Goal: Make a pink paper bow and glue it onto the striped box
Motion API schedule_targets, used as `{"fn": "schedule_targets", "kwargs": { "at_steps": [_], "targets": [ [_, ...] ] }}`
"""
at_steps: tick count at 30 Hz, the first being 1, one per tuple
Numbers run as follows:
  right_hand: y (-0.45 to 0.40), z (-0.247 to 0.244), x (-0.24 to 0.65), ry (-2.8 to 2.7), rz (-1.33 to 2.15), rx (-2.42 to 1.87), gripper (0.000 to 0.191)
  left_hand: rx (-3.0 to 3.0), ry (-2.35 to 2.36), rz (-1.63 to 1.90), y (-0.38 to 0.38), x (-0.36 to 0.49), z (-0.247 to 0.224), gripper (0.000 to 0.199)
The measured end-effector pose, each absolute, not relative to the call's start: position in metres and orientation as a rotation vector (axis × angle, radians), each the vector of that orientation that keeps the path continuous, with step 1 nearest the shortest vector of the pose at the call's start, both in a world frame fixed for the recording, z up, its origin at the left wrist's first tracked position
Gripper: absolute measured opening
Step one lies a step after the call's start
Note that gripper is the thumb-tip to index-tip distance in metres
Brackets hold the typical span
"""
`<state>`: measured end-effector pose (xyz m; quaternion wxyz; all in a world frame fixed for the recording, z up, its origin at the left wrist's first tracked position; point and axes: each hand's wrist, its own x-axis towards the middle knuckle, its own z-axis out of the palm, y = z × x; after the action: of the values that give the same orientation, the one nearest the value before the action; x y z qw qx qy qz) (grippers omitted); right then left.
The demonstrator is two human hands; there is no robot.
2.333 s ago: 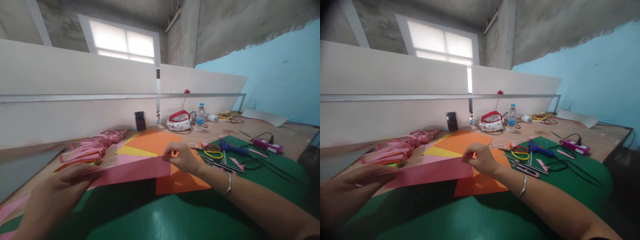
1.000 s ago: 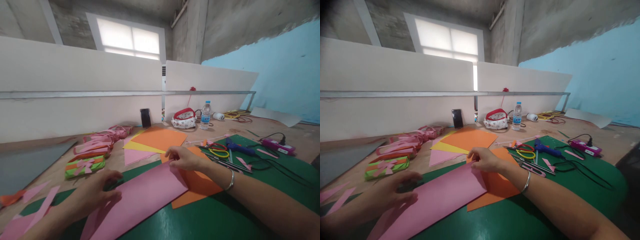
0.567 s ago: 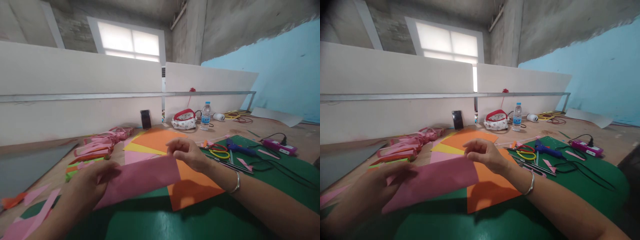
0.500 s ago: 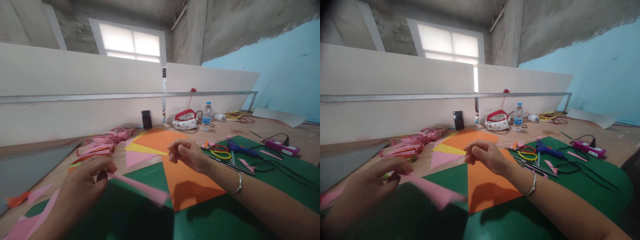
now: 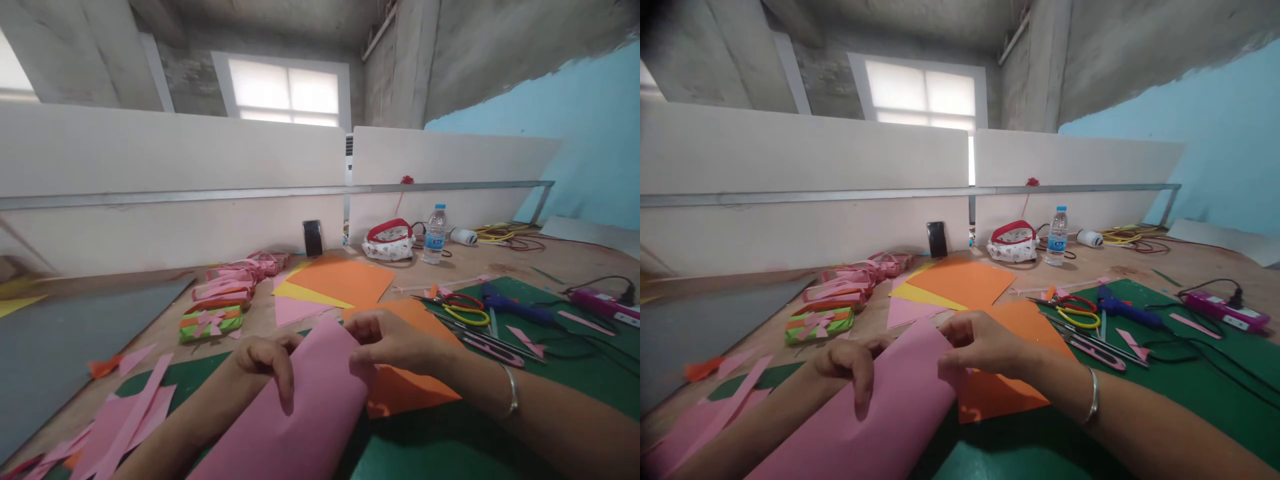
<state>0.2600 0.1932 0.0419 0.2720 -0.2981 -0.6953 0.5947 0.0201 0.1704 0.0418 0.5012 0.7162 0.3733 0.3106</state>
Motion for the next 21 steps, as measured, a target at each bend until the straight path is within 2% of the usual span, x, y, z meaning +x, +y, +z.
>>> {"fn": "schedule_targets", "kwargs": {
  "at_steps": [2, 4, 9, 13, 17, 21],
  "targets": [
    [0.191, 0.043, 0.259, -1.851, 1.599, -0.832, 0.017, 1.681, 0.913, 0.713, 0.164, 0.019, 0.045, 0.048],
    [0.19, 0.044, 0.257, -1.825, 1.567, -0.873, 0.012, 1.583, 0.986, 0.708, 0.158, 0.013, 0.051, 0.028],
    [0.199, 0.039, 0.258, -1.743, 1.401, -1.017, 0.004, 1.33, 1.148, 0.588, 0.151, -0.012, 0.065, 0.043],
    [0.218, 0.031, 0.263, -1.67, 1.25, -1.116, 0.006, 1.653, 1.332, 0.406, 0.153, -0.027, 0.074, 0.04],
    [0.232, 0.024, 0.27, -1.64, 1.16, -1.166, 0.004, 1.637, 1.443, 0.41, 0.16, -0.033, 0.071, 0.025],
    [0.238, 0.017, 0.274, -1.641, 1.159, -1.179, 0.004, 1.582, 1.478, 0.521, 0.165, -0.04, 0.06, 0.033]
  ]
}}
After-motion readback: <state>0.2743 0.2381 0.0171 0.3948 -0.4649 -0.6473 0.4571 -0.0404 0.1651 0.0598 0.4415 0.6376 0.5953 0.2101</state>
